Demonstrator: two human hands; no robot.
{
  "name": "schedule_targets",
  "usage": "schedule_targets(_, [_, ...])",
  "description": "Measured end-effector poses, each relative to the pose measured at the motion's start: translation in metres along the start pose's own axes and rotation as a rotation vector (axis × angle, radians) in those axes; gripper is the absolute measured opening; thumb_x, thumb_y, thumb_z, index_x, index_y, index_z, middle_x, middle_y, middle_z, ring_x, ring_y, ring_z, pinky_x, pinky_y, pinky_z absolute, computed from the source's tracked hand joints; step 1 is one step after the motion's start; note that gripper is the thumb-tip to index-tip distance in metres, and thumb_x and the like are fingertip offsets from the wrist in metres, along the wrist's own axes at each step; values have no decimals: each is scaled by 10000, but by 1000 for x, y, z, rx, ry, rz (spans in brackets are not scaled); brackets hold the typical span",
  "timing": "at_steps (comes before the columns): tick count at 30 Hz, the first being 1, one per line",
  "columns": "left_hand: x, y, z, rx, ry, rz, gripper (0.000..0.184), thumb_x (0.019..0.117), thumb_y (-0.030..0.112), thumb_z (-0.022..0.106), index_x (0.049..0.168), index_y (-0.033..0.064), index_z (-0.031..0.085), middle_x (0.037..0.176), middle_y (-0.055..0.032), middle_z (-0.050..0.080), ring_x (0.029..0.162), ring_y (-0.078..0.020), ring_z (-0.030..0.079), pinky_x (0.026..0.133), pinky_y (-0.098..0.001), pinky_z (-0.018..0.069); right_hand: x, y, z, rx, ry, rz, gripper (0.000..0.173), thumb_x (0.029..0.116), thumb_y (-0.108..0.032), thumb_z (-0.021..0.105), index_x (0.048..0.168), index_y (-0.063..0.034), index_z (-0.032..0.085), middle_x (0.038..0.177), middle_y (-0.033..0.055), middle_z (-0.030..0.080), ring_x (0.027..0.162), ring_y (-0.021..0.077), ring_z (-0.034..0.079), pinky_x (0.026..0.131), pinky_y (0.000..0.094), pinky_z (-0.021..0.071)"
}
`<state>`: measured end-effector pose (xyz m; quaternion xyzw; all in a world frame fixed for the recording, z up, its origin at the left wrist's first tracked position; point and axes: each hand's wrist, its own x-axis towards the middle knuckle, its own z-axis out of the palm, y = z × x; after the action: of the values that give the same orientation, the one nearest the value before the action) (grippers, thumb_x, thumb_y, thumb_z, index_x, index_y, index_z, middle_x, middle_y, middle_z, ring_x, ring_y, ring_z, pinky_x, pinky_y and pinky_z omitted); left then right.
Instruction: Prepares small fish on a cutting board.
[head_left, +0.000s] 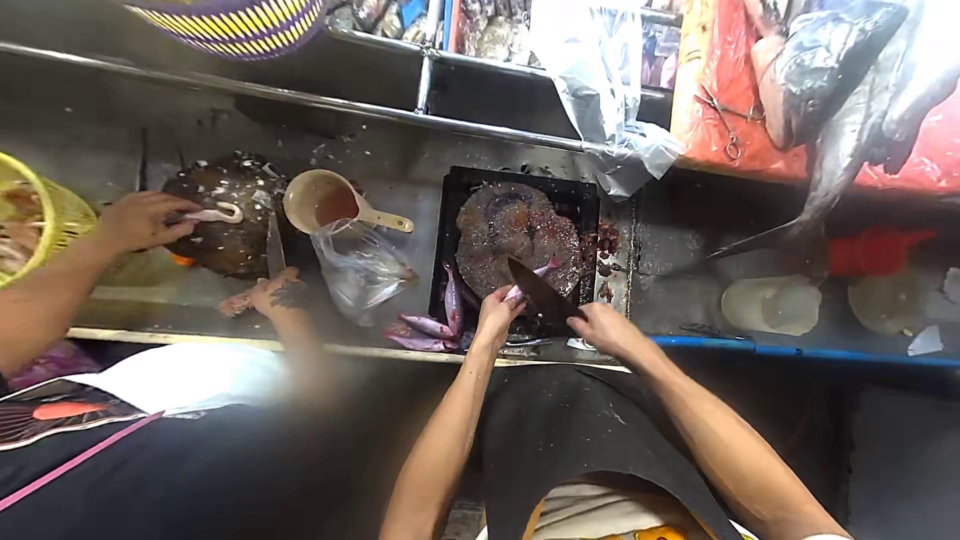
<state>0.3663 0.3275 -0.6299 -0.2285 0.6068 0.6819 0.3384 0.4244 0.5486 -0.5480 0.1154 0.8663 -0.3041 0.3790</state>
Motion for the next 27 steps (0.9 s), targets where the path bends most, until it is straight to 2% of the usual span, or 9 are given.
schedule_targets(2, [3,-11,-3,24,-9,70,426,1008,16,553,1432,2,517,1383,-199,590,1190,-281,641,1015,-452,546,11,16,-8,-7,86,64,429,1035,-447,515,982,-75,723,858,174,702,807,357,697,734,616,548])
schedule_targets(6, [13,-22,3,297,75,207,465,1006,88,539,1471,100,529,1412,-146,603,1233,-280,631,1029,-519,532,5,2,14,-201,154,108,357,1034,-384,473,1110,-125,706,968,175,722,937,390,710,777,630,562])
schedule_targets(9, [12,-22,4,459,144,255,440,1033,123,528,1473,117,537,1391,-104,634,1249,-251,626,1056,-519,503,-5,0,9,-56,45,2,407,1037,-433,486,975,-102,716,871,138,708,864,324,703,778,591,549])
schedule_targets(11, [13,-24,3,485,157,286,468,1029,105,521,1497,116,513,1420,-83,622,1287,-242,604,1085,-515,479,8,12,1,-54,127,55,399,1035,-430,511,973,-95,718,872,159,710,857,354,704,756,616,548])
schedule_targets(14, [10,-28,8,439,163,270,470,1026,109,506,1496,121,517,1426,-102,613,1276,-258,609,1068,-526,488,7,7,19,-193,211,154,343,1040,-367,480,1129,-124,706,960,183,722,926,400,711,759,623,563])
schedule_targets(18, [15,-26,6,91,100,162,430,1103,238,445,1476,25,475,1399,-195,583,1192,-271,653,1020,-457,554,-8,2,22,-89,54,20,393,1037,-424,467,1032,-117,713,926,143,716,926,336,704,817,598,546])
schedule_targets(20, [18,-24,4,-22,88,119,410,1112,209,415,1457,-5,476,1368,-207,606,1149,-266,682,991,-425,577,8,15,17,-130,148,51,387,1042,-417,473,1059,-118,717,937,161,722,931,366,707,803,613,548])
schedule_targets(24, [16,-18,7,14,107,60,392,1123,205,359,1406,-15,517,1277,-209,649,1060,-251,710,936,-414,597,-3,-5,33,-249,148,56,357,1046,-369,435,1156,-136,681,943,168,723,925,386,716,767,605,565])
schedule_targets(27, [-1,-11,-1,14,110,19,381,1120,208,345,1381,4,534,1269,-188,633,1050,-237,681,928,-421,574,-13,-12,16,-98,25,-30,399,1034,-437,478,1050,-124,725,915,142,721,913,342,707,800,610,546])
